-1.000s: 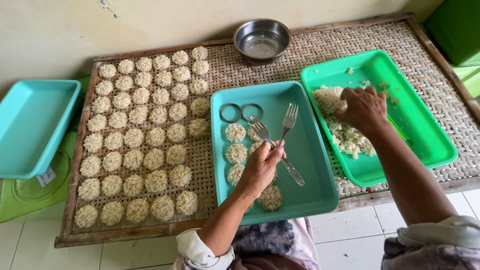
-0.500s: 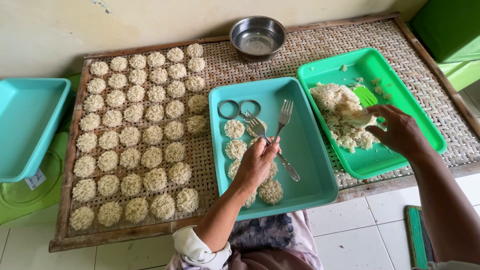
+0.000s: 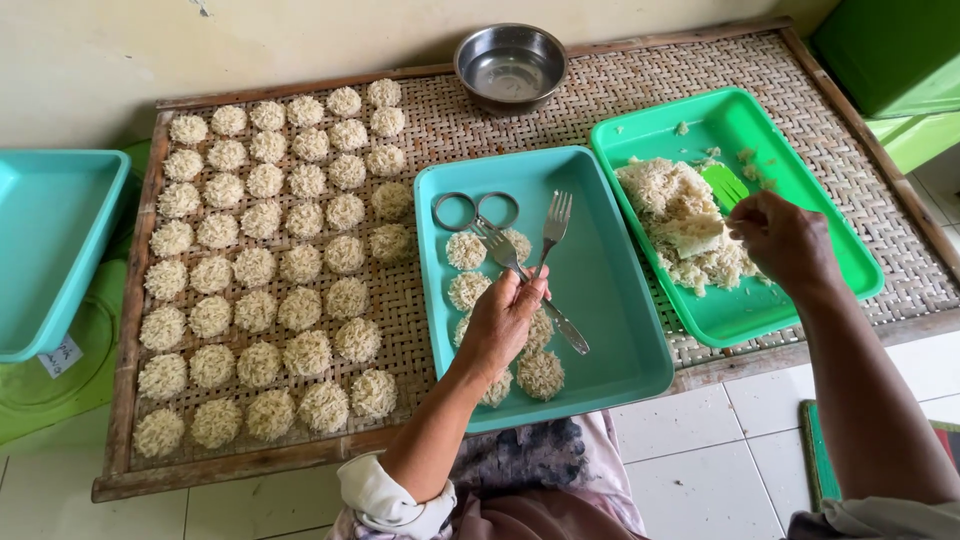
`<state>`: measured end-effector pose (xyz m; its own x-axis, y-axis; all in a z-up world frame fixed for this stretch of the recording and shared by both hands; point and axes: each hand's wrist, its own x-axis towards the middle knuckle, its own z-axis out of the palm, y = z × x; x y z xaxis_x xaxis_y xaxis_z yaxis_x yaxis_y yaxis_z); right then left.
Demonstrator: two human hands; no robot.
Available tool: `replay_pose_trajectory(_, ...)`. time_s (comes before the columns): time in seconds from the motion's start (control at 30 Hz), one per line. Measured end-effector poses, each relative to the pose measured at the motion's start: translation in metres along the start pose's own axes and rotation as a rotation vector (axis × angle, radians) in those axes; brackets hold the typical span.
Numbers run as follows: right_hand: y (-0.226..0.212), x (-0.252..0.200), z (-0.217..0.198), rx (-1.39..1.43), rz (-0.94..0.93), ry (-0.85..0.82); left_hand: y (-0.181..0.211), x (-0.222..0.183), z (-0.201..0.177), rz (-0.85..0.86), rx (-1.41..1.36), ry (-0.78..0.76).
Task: Shaping noodle-like food material into circular crackers using a mold and forks
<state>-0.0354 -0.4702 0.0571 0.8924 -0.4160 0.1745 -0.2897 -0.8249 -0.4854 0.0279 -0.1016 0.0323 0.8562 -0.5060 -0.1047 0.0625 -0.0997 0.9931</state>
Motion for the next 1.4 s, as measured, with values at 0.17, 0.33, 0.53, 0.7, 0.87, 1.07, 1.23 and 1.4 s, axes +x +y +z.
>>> replay_pose_trajectory(0.17,-0.014,-0.001,0.017,-0.227,-0.143,-0.036,-0.003,0.001,0.001,0.021,-0.026,-0.009)
replay_pose_trajectory(0.33,0.008,0.006,0.054,-0.657,-0.17,-0.034,-0.002,-0.002,-0.001,-0.005,0.015,0.008)
replay_pose_trajectory(0.53,0.016,0.016,0.04,-0.641,-0.092,-0.105,-0.007,0.0,-0.004,0.005,-0.052,-0.003)
replay_pose_trajectory(0.7,0.022,0.015,0.027,-0.516,-0.048,-0.208,-0.009,0.001,-0.005,0.01,-0.047,0.001)
replay_pose_trajectory(0.87,0.027,0.007,0.004,-0.247,-0.044,-0.266,-0.006,0.001,-0.007,-0.003,-0.014,-0.003)
replay_pose_trajectory(1.07,0.028,-0.003,-0.006,-0.112,-0.022,-0.155,-0.005,0.002,-0.007,-0.017,0.012,-0.001)
replay_pose_trajectory(1.23,-0.005,-0.009,-0.001,-0.093,-0.065,-0.12,-0.008,0.005,-0.016,0.043,0.013,0.005)
replay_pose_trajectory(1.4,0.019,-0.011,0.033,-0.699,-0.225,-0.093,0.0,0.005,-0.03,0.001,-0.054,0.061)
